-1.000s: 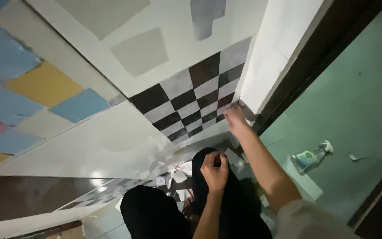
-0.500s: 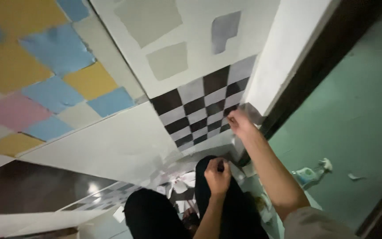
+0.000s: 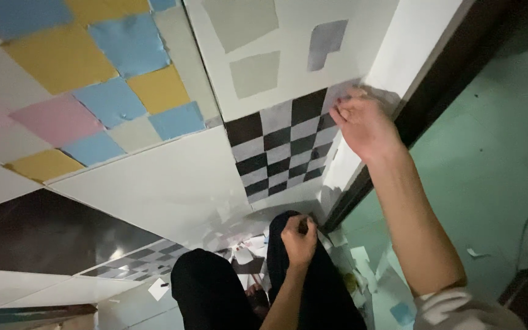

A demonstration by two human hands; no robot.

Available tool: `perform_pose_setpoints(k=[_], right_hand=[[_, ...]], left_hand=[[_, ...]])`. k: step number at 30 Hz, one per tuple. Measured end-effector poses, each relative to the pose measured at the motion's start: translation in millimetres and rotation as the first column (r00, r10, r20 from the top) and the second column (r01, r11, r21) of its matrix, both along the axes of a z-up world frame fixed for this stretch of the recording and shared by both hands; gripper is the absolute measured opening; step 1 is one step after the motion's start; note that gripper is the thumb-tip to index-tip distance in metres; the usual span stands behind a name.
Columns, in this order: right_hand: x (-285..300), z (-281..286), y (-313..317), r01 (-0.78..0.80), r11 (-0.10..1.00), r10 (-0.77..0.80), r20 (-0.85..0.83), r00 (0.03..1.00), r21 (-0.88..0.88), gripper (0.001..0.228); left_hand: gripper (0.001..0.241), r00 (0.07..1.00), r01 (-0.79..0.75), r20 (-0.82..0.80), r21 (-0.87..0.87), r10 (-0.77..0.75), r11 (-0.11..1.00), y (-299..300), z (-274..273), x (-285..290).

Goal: Applying small square vinyl tiles to a wall to create a checkered pattern

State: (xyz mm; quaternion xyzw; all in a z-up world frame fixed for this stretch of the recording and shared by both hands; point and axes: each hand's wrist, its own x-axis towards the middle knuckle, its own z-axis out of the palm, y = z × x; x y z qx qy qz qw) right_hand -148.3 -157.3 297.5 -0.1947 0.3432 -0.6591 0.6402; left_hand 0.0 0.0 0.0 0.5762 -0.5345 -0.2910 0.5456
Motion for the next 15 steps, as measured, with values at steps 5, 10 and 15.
perform_pose_setpoints(k=[5, 10, 15], right_hand=[[4.9, -93.6, 40.4, -0.006, 1.0, 0.006, 0.003, 1.0, 0.031, 0.009], [-40.4, -341.9, 13.6, 0.062, 0.917, -0.122, 0.127, 0.984, 0.394, 0.034], [-25.5, -519.7, -73.4, 0.075, 0.849, -0.053, -0.057, 0.997, 0.523, 0.028]], left_hand=[[0.01, 0.999, 0.006, -0.051, -0.004, -0.006, 1.0, 19.8, 2.9, 16.7], [0.014, 0.997, 0.08, 0.029, -0.128, -0.077, 0.989, 45.0, 11.8, 23.9], [0.008, 0.997, 0.064, 0.063, -0.166, -0.054, 0.984, 53.1, 0.4, 27.6]])
